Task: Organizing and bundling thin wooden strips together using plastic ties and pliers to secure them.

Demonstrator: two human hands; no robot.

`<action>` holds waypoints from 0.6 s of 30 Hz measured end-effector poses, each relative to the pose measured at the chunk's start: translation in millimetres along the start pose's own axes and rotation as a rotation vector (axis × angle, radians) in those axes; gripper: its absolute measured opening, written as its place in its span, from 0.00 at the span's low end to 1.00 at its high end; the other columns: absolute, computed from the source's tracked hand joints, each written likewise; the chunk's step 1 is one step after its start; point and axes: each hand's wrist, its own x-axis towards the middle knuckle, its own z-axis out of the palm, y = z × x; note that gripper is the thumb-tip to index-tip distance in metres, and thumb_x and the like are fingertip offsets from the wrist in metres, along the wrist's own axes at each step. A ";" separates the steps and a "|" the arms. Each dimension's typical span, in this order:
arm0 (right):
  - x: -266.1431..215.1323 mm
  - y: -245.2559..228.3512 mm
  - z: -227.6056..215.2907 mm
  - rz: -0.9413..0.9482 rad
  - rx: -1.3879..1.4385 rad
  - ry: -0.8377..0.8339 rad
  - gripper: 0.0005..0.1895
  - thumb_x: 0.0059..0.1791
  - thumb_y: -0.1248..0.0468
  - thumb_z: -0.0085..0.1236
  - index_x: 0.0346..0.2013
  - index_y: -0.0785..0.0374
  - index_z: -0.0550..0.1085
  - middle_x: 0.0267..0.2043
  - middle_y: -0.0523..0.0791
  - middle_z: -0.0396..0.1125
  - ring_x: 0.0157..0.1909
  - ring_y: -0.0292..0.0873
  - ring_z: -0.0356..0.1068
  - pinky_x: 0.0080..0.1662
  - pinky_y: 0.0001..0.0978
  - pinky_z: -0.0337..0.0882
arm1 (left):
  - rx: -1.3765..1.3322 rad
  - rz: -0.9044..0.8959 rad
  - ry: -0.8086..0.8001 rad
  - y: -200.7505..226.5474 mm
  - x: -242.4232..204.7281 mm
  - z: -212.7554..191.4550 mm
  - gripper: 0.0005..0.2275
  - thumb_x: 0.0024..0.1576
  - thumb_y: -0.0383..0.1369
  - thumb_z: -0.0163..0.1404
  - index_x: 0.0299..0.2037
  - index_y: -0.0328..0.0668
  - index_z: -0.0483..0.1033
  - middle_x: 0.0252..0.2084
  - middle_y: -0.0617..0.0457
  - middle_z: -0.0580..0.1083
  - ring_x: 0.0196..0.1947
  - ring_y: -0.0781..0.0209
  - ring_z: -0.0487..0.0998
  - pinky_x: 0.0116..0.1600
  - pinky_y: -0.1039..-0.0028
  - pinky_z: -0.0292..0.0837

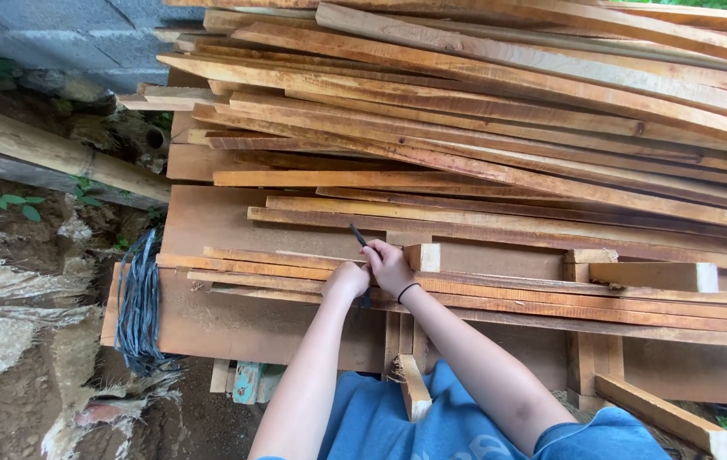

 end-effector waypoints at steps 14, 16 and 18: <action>16.0 29.9 13.8 0.055 -0.177 0.001 0.03 0.52 0.60 0.58 0.37 0.54 0.75 0.25 0.45 0.74 0.37 0.50 0.76 0.42 0.39 0.75 | -0.466 0.188 0.268 -83.2 89.1 -20.6 0.18 0.66 0.43 0.39 0.39 0.44 0.81 0.39 0.50 0.80 0.35 0.53 0.78 0.31 0.70 0.76; 19.2 30.7 11.1 0.079 -0.134 0.026 0.05 0.52 0.61 0.58 0.41 0.56 0.72 0.27 0.46 0.74 0.37 0.51 0.75 0.43 0.41 0.74 | -0.432 0.234 0.296 -79.5 126.2 -28.9 0.18 0.65 0.46 0.41 0.33 0.48 0.81 0.29 0.55 0.78 0.30 0.57 0.76 0.32 0.70 0.74; 17.7 35.7 14.3 0.109 -0.095 0.027 0.04 0.50 0.60 0.61 0.35 0.54 0.74 0.23 0.41 0.72 0.34 0.43 0.74 0.42 0.34 0.74 | -0.153 0.281 0.351 -64.1 143.3 -41.0 0.20 0.66 0.46 0.38 0.30 0.56 0.82 0.38 0.49 0.81 0.50 0.45 0.79 0.56 0.58 0.72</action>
